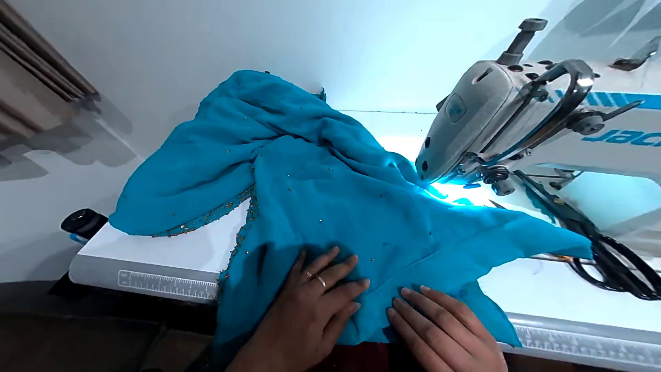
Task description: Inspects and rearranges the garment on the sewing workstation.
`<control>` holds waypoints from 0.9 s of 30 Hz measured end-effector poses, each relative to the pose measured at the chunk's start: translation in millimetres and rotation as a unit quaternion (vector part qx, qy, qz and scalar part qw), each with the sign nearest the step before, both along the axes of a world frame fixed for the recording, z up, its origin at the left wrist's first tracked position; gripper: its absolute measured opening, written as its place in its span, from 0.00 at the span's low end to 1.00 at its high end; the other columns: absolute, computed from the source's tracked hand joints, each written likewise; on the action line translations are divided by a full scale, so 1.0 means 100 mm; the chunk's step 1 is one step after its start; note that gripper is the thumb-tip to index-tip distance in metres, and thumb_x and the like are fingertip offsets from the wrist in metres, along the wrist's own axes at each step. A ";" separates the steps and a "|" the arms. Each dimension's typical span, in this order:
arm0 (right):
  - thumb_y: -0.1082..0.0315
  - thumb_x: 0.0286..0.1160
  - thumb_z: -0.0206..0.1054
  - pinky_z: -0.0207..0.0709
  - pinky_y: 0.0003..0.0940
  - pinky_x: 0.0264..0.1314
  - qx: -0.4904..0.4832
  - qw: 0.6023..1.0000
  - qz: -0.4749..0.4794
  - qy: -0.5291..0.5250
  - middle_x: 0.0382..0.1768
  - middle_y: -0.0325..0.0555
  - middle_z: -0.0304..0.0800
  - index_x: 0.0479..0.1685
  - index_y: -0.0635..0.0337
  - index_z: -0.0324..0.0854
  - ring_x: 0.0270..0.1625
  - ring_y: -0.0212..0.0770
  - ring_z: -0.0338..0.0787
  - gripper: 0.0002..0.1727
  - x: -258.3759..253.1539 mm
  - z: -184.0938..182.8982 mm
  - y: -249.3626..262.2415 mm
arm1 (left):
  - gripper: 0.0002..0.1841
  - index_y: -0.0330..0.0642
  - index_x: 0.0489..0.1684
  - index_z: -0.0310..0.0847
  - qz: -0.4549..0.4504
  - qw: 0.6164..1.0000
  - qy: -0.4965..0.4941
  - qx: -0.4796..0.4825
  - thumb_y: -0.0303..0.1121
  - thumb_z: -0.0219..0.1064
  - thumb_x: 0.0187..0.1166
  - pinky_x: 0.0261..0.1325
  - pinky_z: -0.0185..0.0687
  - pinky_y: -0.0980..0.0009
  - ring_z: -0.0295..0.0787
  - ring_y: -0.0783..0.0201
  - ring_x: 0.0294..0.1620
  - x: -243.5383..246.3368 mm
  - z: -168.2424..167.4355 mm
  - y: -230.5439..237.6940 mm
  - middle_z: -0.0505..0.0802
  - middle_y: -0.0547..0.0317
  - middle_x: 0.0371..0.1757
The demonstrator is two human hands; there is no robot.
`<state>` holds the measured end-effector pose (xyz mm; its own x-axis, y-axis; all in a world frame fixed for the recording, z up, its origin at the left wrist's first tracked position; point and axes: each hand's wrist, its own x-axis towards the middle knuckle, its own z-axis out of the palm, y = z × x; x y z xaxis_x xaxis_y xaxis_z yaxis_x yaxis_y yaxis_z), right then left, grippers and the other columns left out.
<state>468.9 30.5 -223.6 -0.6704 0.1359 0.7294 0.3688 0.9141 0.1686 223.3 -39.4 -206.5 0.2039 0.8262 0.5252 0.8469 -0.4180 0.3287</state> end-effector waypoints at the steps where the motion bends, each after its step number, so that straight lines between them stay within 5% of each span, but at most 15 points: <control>1: 0.71 0.88 0.55 0.71 0.38 0.77 0.003 1.000 -0.003 -0.004 0.48 0.42 0.96 0.49 0.55 0.84 0.62 0.44 0.89 0.11 0.03 0.00 0.00 | 0.23 0.60 0.73 0.84 -0.005 1.000 0.020 -0.023 0.50 0.47 0.92 0.80 0.63 0.32 0.76 0.49 0.83 -0.02 -0.04 0.06 0.86 0.59 0.77; 5: 0.69 0.89 0.53 0.69 0.40 0.80 -0.038 0.999 -0.020 0.004 0.48 0.40 0.95 0.49 0.52 0.83 0.66 0.43 0.88 0.11 0.10 -0.09 0.00 | 0.26 0.66 0.83 0.75 -0.017 0.995 0.054 -0.078 0.55 0.43 0.92 0.82 0.55 0.28 0.66 0.44 0.89 -0.10 -0.04 0.13 0.78 0.57 0.85; 9: 0.61 0.90 0.56 0.69 0.31 0.79 -0.153 0.981 -0.061 0.101 0.57 0.41 0.91 0.57 0.51 0.80 0.72 0.36 0.83 0.10 0.18 -0.10 -0.06 | 0.26 0.62 0.83 0.76 -0.027 0.995 0.045 -0.079 0.53 0.42 0.93 0.83 0.53 0.28 0.64 0.44 0.90 -0.16 -0.02 0.13 0.78 0.54 0.85; 16: 0.64 0.88 0.57 0.73 0.32 0.76 -0.181 0.977 -0.091 0.074 0.53 0.43 0.93 0.50 0.52 0.82 0.69 0.39 0.86 0.08 0.44 0.18 0.11 | 0.18 0.47 0.64 0.87 -0.042 0.997 0.017 0.060 0.36 0.49 0.93 0.84 0.69 0.56 0.81 0.58 0.79 0.09 0.07 -0.03 0.91 0.58 0.70; 19: 0.64 0.89 0.54 0.75 0.40 0.77 -0.152 0.985 -0.076 -0.016 0.60 0.38 0.94 0.57 0.47 0.87 0.72 0.43 0.87 0.14 0.38 0.22 0.29 | 0.23 0.49 0.74 0.83 -0.059 0.995 0.076 0.005 0.44 0.45 0.94 0.84 0.67 0.48 0.77 0.56 0.82 0.08 -0.03 0.08 0.86 0.60 0.78; 23: 0.74 0.84 0.52 0.80 0.37 0.67 -0.068 0.996 -0.054 -0.028 0.43 0.42 0.96 0.45 0.53 0.89 0.55 0.43 0.93 0.17 0.37 0.24 0.45 | 0.29 0.60 0.88 0.69 -0.075 0.988 0.112 -0.075 0.52 0.35 0.94 0.87 0.54 0.36 0.65 0.52 0.90 -0.03 -0.05 0.19 0.75 0.64 0.87; 27: 0.73 0.86 0.51 0.80 0.38 0.66 -0.027 0.999 -0.043 -0.014 0.43 0.46 0.95 0.47 0.56 0.87 0.53 0.45 0.92 0.15 0.52 0.23 0.57 | 0.28 0.65 0.90 0.64 -0.088 0.984 0.126 -0.087 0.52 0.34 0.94 0.87 0.52 0.34 0.61 0.53 0.92 -0.06 -0.04 0.18 0.73 0.65 0.89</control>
